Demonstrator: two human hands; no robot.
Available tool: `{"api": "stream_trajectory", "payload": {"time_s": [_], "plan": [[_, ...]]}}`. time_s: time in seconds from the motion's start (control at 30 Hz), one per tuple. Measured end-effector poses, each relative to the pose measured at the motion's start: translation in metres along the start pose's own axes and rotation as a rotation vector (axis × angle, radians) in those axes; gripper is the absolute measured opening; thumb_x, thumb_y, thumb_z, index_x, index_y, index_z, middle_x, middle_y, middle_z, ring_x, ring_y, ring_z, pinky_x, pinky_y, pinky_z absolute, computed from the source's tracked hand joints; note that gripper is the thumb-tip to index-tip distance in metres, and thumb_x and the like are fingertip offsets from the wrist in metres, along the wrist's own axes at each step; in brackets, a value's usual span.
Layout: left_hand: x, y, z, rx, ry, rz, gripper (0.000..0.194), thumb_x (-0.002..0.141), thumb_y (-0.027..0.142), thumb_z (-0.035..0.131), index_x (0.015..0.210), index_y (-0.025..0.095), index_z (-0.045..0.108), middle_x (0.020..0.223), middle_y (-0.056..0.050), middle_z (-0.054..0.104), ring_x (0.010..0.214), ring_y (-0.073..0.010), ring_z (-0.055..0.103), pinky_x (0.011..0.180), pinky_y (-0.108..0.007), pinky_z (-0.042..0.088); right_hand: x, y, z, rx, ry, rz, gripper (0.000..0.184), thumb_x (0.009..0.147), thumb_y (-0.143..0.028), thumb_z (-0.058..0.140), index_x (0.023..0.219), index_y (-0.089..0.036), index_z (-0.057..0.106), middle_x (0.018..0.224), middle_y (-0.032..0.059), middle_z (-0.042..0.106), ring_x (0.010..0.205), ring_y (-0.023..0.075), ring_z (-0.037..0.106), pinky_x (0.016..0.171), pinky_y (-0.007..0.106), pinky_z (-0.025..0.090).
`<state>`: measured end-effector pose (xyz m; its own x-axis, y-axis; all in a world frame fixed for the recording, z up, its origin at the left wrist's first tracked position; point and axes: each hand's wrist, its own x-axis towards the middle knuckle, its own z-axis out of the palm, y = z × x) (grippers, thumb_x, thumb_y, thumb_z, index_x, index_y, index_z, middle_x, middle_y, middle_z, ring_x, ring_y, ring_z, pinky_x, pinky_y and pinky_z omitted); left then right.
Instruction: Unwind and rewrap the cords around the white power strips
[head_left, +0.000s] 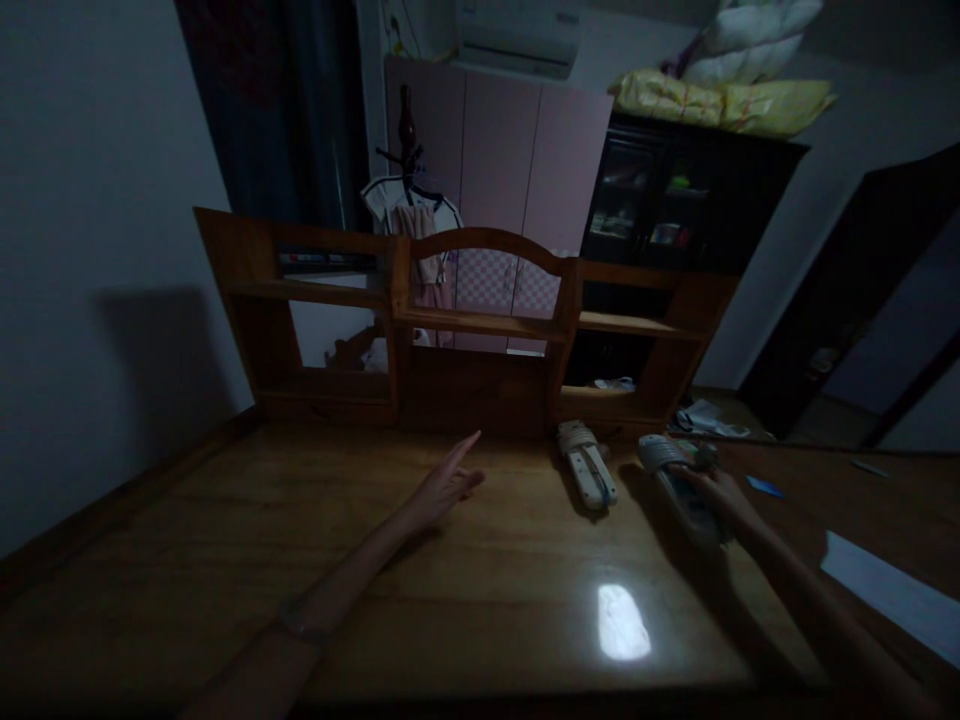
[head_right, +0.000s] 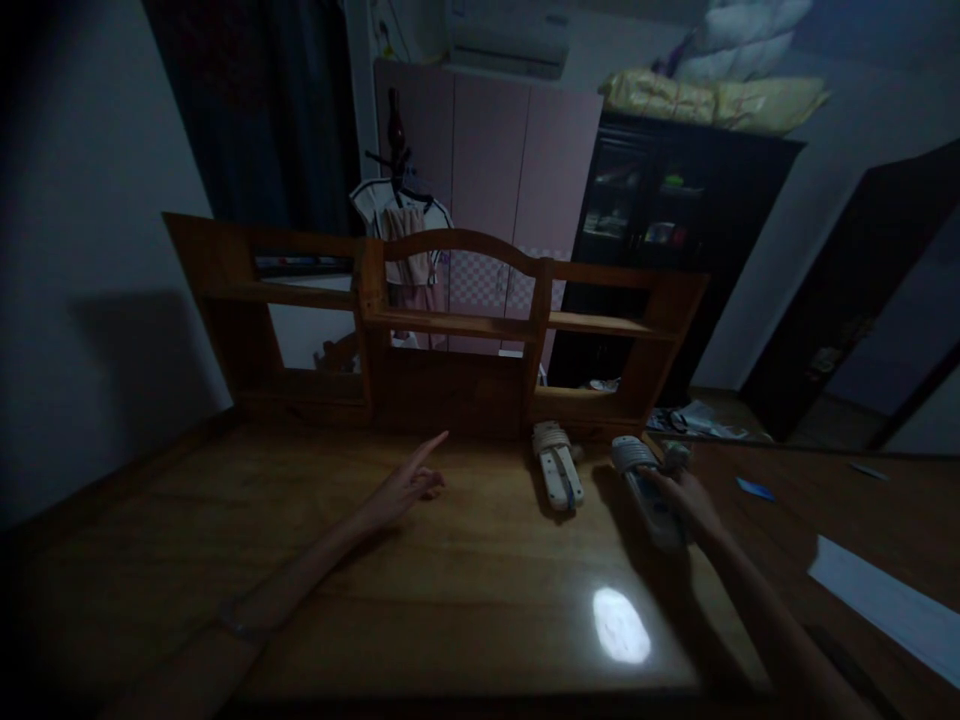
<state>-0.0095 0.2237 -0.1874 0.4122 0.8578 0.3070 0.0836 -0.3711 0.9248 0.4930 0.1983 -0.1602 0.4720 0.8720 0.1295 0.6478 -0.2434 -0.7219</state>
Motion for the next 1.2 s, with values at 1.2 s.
{"api": "stream_trajectory", "payload": {"time_s": [1.2], "plan": [[-0.001,0.013,0.003,0.391,0.014,0.123,0.054,0.093,0.043,0.040,0.145,0.031,0.028,0.152,-0.004,0.025,0.125,-0.0251,0.044,0.096,-0.036,0.044,-0.026,-0.059,0.000,-0.443,0.023,-0.237,0.032,0.090,-0.040,0.046,0.091,-0.015,0.067,0.094,0.0119,0.069,0.090,0.0236,0.064,0.076,0.027,0.046]]}}
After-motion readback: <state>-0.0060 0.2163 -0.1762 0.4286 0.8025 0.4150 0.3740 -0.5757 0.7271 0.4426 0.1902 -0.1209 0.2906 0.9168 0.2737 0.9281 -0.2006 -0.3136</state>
